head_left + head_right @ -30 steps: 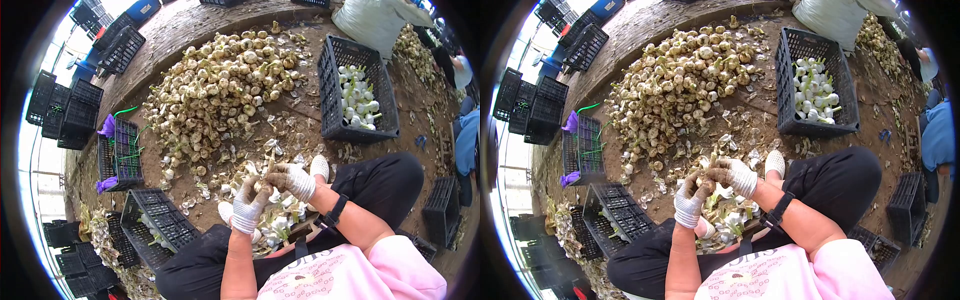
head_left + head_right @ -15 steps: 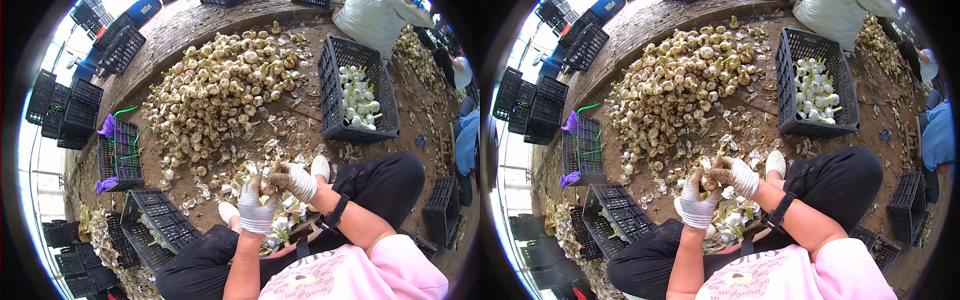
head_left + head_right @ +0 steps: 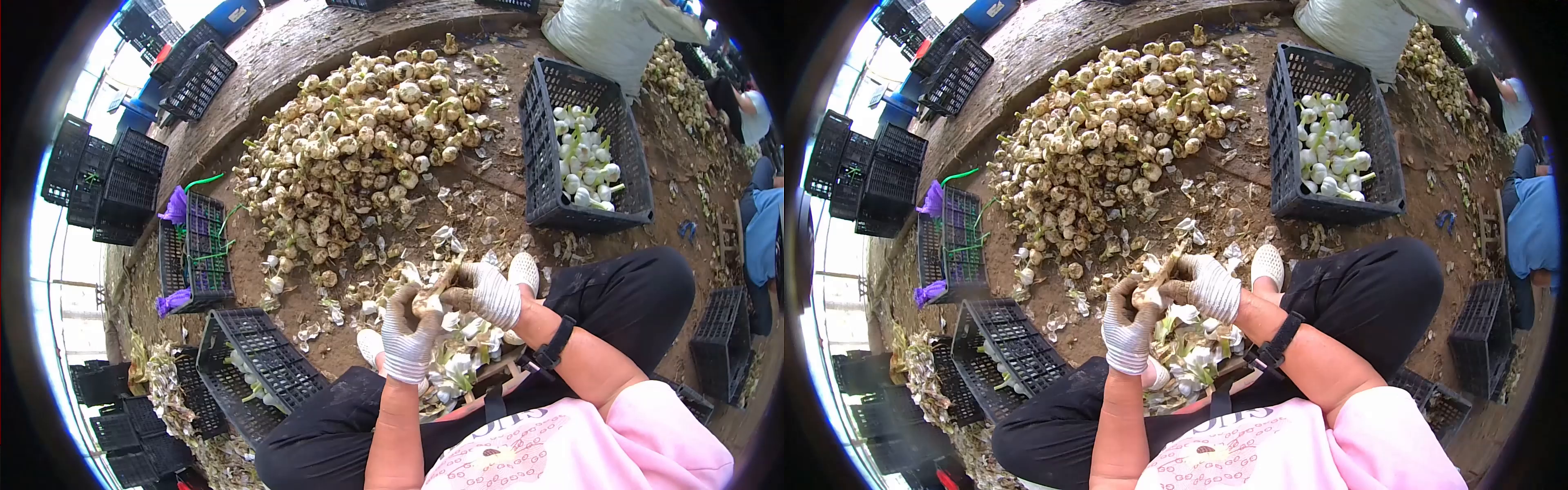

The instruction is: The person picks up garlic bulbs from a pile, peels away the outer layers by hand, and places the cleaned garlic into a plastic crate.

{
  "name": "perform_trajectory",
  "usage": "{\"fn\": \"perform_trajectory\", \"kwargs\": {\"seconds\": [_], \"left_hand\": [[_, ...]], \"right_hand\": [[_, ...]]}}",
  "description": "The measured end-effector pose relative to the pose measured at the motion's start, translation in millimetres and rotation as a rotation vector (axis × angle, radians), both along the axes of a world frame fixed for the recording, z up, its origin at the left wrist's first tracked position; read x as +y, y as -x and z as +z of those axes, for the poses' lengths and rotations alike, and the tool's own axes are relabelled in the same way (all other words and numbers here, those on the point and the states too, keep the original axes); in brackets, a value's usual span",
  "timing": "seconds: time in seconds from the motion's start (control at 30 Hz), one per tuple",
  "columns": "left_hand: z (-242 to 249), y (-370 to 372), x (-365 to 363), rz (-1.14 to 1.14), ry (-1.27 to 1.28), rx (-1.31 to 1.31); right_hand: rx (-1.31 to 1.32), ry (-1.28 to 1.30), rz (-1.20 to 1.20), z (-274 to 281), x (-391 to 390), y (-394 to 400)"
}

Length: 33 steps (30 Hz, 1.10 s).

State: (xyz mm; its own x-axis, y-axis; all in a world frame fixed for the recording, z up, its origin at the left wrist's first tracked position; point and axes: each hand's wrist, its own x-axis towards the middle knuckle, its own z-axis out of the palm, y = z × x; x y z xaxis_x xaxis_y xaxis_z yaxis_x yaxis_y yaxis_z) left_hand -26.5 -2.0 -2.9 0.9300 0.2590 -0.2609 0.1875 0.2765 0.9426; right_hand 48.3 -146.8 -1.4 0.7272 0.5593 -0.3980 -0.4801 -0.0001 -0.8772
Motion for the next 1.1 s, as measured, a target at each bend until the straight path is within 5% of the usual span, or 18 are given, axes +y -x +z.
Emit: {"fn": "perform_trajectory", "kwargs": {"seconds": [0.13,0.23,0.27,0.37,0.5,0.7,0.77,0.83,0.9,1.0,1.1], "left_hand": [[-11,1,10,0.004,0.597,0.116],[-12,2,6,0.015,0.679,0.165],[-11,-1,7,-0.046,0.677,0.134],[11,-5,-3,-0.067,0.097,0.2],[-13,1,8,-0.128,0.018,0.078],[-8,3,10,-0.2,0.295,0.011],[-12,6,9,-0.208,0.369,-0.082],[-5,8,12,-0.204,0.305,-0.072],[4,3,17,-0.206,0.252,-0.056],[0,-1,27,-0.16,0.125,-0.078],[-15,-1,39,-0.142,-0.028,-0.09]], "right_hand": [[-0.003,-0.161,-0.03,-6,4,11],[0.05,-0.089,-0.054,-2,1,9],[0.161,-0.209,-0.141,1,1,8],[0.134,-0.181,-0.177,-12,-1,5],[-0.187,-0.022,-0.014,-3,-1,12],[0.1,-0.104,-0.155,-4,2,9],[0.41,-0.663,-0.327,-50,-8,2],[0.361,-0.26,-0.544,-41,-12,-5],[0.199,0.174,-0.154,-59,-18,-12],[-0.444,0.752,0.371,-39,-14,7],[-0.643,0.554,0.172,4,-8,8]]}}
